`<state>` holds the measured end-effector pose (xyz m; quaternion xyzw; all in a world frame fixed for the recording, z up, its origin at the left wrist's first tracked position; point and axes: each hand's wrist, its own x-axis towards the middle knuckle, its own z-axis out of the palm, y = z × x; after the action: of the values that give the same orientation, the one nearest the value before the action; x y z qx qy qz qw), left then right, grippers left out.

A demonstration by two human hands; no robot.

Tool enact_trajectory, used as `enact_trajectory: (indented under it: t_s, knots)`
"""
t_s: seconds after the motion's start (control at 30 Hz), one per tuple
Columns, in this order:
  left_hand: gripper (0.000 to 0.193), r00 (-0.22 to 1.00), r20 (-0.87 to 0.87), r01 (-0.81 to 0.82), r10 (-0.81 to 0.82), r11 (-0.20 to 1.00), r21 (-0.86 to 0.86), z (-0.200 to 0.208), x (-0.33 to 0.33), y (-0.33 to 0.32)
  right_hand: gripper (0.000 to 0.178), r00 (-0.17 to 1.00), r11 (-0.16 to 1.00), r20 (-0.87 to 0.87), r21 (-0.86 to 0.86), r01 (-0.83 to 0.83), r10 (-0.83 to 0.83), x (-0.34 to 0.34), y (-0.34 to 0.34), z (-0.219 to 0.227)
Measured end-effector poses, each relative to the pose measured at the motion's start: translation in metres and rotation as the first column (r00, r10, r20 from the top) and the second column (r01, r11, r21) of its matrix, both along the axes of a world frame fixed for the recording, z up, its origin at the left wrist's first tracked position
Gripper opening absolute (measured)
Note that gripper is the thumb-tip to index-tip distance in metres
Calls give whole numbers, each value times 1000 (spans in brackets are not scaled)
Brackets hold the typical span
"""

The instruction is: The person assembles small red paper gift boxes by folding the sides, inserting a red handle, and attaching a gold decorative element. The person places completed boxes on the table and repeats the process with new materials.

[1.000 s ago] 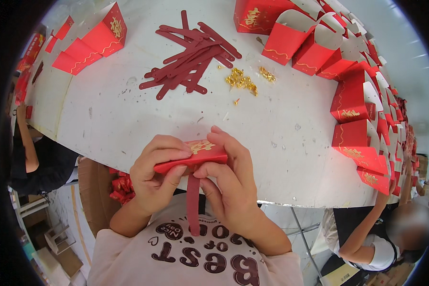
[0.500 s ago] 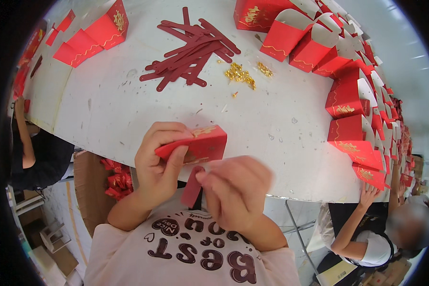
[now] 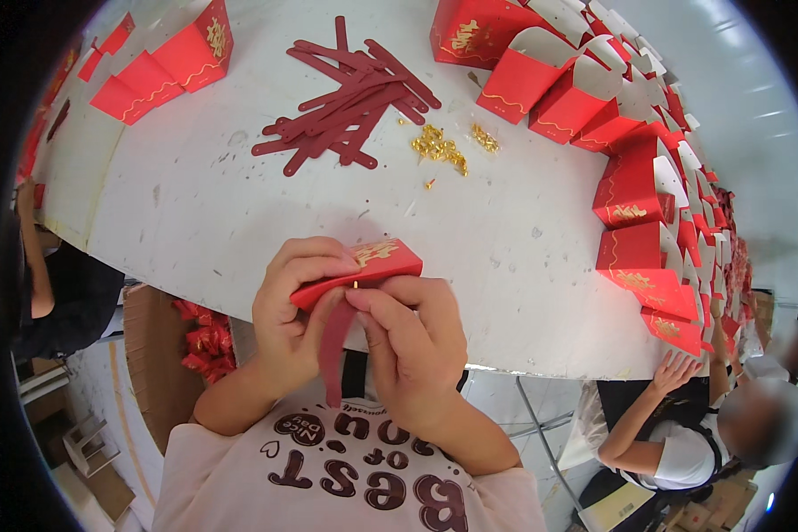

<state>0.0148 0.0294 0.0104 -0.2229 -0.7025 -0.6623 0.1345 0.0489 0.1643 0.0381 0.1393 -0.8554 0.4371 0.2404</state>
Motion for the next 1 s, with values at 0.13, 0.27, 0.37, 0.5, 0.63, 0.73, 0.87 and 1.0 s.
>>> enact_trajectory:
  t_s: [0.13, 0.27, 0.37, 0.5, 0.63, 0.73, 0.87, 1.0]
  knots:
    - [23, 1000, -11, -8, 8, 1000, -6, 0, 1, 0, 24, 996, 994, -15, 67, 89, -88, 3, -2, 0]
    - [23, 1000, -4, 2, -2, 1000, 1, -3, 0, 0, 24, 989, 973, -81, 184, 140, -127, 1, -2, -1]
    - [22, 999, 47, -12, 10, 999, 46, -3, 3, 1, 28, 983, 956, -108, 236, 171, -149, 1, 0, 0]
    - [22, 999, -53, 4, 2, 992, 122, -12, 3, 4, 30, 969, 965, -113, -167, 200, -221, -16, -6, -2]
    - [24, 994, -101, 31, -29, 999, 22, -1, 2, -4, 28, 988, 971, 74, -209, -114, 132, -17, 17, -2]
    - [25, 987, -129, 85, -99, 990, -113, 11, -6, -19, 26, 926, 914, 170, -292, -280, 338, -26, 26, 5]
    - [26, 985, -62, 138, -163, 945, -297, 49, -16, -30, 23, 904, 883, 180, -354, -309, 389, -30, 27, 4]
    - [28, 938, 309, 159, -157, 987, 19, 76, -34, -25, 21, 900, 882, 179, -344, -321, 397, -32, 29, 2]
